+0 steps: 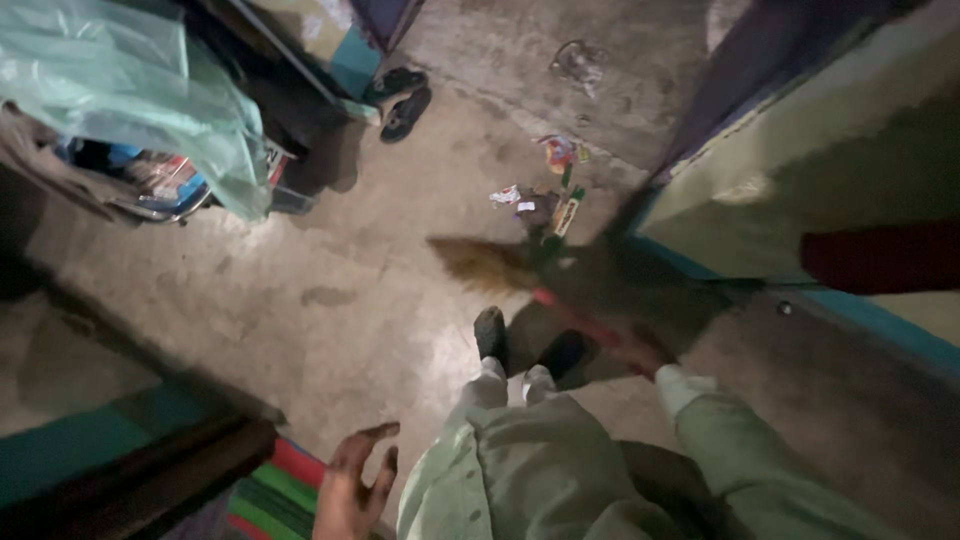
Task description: The person sweeps a concrete floor using a broom, gathering scattered debris and trash into a pile. The person moves around the room to collect the dirt from different areas, including near a doorway and a plastic chair.
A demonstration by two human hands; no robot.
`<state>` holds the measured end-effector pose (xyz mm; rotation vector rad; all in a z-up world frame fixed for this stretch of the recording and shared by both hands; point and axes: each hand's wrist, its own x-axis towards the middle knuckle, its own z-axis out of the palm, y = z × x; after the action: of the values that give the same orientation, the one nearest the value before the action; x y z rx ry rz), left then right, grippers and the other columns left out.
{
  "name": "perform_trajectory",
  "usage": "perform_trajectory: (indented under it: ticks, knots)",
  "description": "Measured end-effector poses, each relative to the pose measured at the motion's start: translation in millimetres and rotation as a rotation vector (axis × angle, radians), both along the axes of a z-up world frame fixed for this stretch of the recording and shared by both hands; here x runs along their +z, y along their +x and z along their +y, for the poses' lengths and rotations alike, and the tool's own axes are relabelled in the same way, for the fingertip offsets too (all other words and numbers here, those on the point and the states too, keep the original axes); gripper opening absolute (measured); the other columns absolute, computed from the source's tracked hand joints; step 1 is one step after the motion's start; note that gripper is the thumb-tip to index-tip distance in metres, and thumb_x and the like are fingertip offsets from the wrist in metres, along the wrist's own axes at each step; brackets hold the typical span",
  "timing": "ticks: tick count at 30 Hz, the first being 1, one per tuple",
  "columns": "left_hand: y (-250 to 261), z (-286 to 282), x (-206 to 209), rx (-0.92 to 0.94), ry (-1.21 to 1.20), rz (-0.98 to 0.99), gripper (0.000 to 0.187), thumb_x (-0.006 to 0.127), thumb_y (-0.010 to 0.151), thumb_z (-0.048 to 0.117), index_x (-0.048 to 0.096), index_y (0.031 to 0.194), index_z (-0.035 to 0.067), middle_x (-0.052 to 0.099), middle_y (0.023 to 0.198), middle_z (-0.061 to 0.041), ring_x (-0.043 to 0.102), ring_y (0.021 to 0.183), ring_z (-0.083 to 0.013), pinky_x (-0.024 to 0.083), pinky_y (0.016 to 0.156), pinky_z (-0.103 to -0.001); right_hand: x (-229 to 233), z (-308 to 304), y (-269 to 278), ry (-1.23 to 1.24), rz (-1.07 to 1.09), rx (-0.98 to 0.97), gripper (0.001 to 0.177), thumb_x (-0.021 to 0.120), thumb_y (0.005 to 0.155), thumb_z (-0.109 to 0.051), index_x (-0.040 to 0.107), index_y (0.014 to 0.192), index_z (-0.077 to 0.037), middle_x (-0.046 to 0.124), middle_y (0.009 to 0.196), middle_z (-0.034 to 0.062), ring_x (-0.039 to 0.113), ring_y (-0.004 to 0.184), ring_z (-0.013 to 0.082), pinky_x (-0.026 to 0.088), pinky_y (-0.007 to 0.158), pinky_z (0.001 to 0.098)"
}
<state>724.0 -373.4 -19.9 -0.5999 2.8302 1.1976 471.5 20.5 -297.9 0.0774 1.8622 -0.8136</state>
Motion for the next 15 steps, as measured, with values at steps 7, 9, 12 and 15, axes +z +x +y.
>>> perform_trajectory:
  ticks: [7,9,12,15]
  knots:
    - [-24.3,15.4,10.6,-0.013,-0.11,0.123,0.037,0.072,0.079,0.005,0.069,0.116,0.008,0.064,0.132,-0.016,0.058,0.12,-0.0383,0.048,0.098,-0.044,-26.6,16.8,-102.5,0.039,0.14,-0.168,0.047,0.073,0.09,-0.028,0.067,0.133,-0.008,0.072,0.093,0.011,0.067,0.076,0.0237,0.054,0.071,0.042]
    - [-57.3,12.4,20.5,-0.056,-0.1,0.167,0.037,0.072,0.081,0.005,0.068,0.118,0.008,0.061,0.136,-0.014,0.056,0.125,-0.0376,0.046,0.102,-0.044,-20.8,5.7,-125.1,0.029,0.259,-0.247,0.046,0.076,0.091,-0.028,0.071,0.129,-0.003,0.073,0.091,0.0115,0.068,0.077,0.023,0.055,0.072,0.0431]
    - [-92.1,8.9,30.7,-0.125,-0.095,0.235,0.038,0.072,0.081,0.004,0.069,0.119,0.008,0.061,0.137,-0.013,0.057,0.126,-0.0363,0.044,0.105,-0.044,-4.8,-10.0,-125.5,0.101,0.428,-0.296,0.049,0.078,0.089,-0.028,0.072,0.13,-0.002,0.075,0.092,0.0136,0.069,0.078,0.0233,0.056,0.073,0.0443]
    - [-110.7,4.3,35.3,-0.163,-0.053,0.283,0.038,0.072,0.082,0.004,0.069,0.12,0.009,0.063,0.136,-0.011,0.058,0.124,-0.0344,0.046,0.105,-0.043,30.5,-13.2,-119.2,0.104,0.489,-0.154,0.058,0.073,0.087,-0.025,0.063,0.142,-0.011,0.073,0.101,0.0177,0.07,0.084,0.0295,0.056,0.075,0.0442]
